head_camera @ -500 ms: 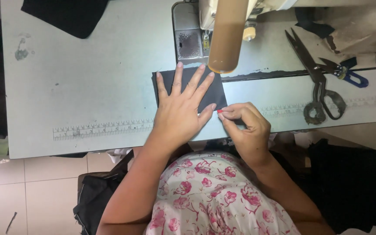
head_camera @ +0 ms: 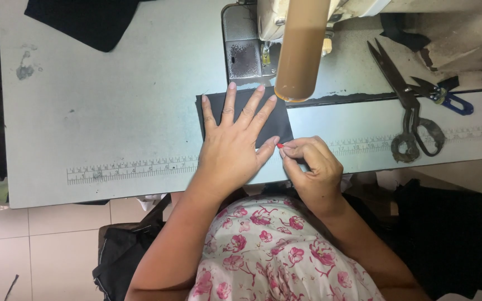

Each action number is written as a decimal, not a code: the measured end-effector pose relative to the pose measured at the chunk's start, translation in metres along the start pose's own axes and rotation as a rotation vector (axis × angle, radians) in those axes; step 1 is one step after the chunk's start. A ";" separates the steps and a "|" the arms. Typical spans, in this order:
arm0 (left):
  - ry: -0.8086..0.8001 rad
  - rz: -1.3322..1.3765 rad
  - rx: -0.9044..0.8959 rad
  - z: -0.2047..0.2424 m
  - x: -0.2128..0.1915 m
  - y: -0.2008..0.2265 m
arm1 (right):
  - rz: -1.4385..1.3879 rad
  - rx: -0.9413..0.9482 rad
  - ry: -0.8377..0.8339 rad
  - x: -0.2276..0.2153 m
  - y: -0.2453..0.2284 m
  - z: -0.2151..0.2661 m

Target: Folding, aligning, and cutting black fabric pieces to prepare them for sewing.

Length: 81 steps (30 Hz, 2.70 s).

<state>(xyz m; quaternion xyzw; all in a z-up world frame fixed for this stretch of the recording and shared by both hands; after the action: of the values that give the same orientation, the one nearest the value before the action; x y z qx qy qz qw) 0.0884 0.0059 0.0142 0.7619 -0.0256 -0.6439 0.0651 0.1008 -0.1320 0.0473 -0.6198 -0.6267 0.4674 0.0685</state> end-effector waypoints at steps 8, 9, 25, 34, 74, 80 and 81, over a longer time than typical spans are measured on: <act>0.016 0.001 0.001 0.000 -0.002 0.001 | 0.028 0.072 0.019 -0.004 0.008 0.004; 0.015 -0.003 -0.001 0.000 -0.002 0.000 | 0.014 0.070 0.024 -0.005 0.007 0.003; 0.012 -0.014 -0.016 0.000 -0.002 0.001 | 0.010 0.062 0.048 -0.009 0.008 0.002; 0.007 -0.007 -0.014 -0.001 -0.001 0.001 | 0.031 0.104 0.073 -0.017 0.009 0.000; 0.250 0.639 0.132 0.055 -0.039 -0.019 | 0.085 -0.085 -0.437 0.009 0.011 -0.018; 0.222 0.188 -0.323 0.036 -0.027 -0.086 | 0.208 -0.148 -0.519 0.009 0.015 0.035; 0.149 0.206 -0.338 0.031 -0.017 -0.092 | 0.152 -0.114 -0.517 0.010 0.019 0.038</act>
<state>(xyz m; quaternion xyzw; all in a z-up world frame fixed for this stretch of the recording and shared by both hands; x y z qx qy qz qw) 0.0509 0.0965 0.0133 0.7789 0.0101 -0.5711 0.2590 0.0863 -0.1468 0.0086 -0.5280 -0.6003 0.5779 -0.1640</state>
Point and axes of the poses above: each hand's wrist, its own z-axis away from the middle knuckle, its own x-axis out of the palm, y = z × x, the point moved 9 cm from there along -z, towards the middle knuckle, and after that the axes turned 6 degrees about -z, right-handed, at the moved point
